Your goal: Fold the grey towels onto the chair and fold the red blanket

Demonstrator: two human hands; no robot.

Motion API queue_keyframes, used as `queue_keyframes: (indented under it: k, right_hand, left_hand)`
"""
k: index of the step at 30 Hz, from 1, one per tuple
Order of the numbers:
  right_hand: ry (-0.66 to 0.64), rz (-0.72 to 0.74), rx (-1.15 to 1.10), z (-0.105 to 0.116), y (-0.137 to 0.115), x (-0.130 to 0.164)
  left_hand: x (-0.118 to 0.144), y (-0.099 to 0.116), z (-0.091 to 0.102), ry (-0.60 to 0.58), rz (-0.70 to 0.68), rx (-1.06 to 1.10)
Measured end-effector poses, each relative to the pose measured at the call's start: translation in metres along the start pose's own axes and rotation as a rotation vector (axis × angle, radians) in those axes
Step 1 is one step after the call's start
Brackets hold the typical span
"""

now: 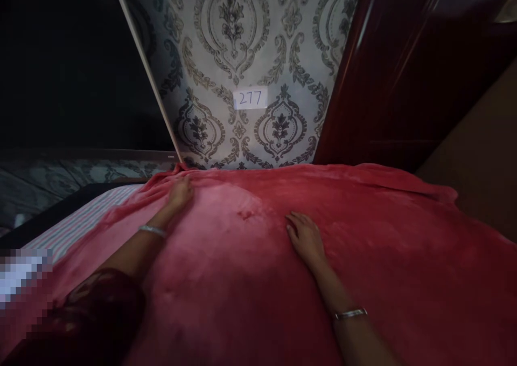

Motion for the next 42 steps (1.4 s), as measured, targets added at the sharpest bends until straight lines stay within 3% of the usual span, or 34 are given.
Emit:
queue_keyframes:
  k: [3, 5, 7, 9, 13, 19, 23, 29, 35, 42]
  right_hand:
    - [0.0, -0.023, -0.058, 0.0, 0.002, -0.002]
    - [0.02, -0.05, -0.124, 0.002, 0.005, -0.003]
    - [0.054, -0.102, -0.226, 0.005, 0.011, -0.003]
    - [0.089, -0.191, -0.375, 0.007, 0.021, -0.002]
    - [0.116, -0.333, -0.579, 0.009, 0.039, -0.004]
    - [0.032, -0.336, -0.572, 0.007, 0.048, -0.033]
    - [0.015, -0.264, -0.491, -0.001, 0.033, -0.042]
    - [-0.05, -0.13, -0.356, -0.014, 0.006, -0.03]
    - [-0.055, -0.077, -0.203, -0.007, -0.006, -0.029]
    - [-0.005, -0.035, -0.102, 0.005, -0.019, -0.032]
  left_hand:
    - [0.042, 0.038, -0.025, -0.183, -0.284, 0.115]
    - [0.068, 0.051, -0.035, -0.318, -0.439, 0.269]
    - [0.079, 0.051, -0.038, -0.414, -0.463, 0.431]
    - [0.077, 0.043, -0.039, -0.448, -0.396, 0.518]
    - [0.073, 0.039, -0.04, -0.41, -0.343, 0.556]
    - [0.081, 0.042, -0.047, -0.276, -0.359, 0.53]
    - [0.082, 0.043, -0.045, -0.24, -0.387, 0.49]
    - [0.084, 0.047, -0.045, -0.206, -0.421, 0.409]
    - [0.087, 0.05, -0.043, -0.145, -0.404, 0.336]
    - [0.098, 0.057, -0.026, -0.069, -0.4, 0.335]
Point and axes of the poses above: each hand's wrist, its own x-axis away from the middle knuckle, its own z-axis out of the back of the hand, y = z × x, the point moved 8 cm from there along -x, towards the middle knuckle, and after that the axes turned 7 degrees about z, right-handed, at the moved point
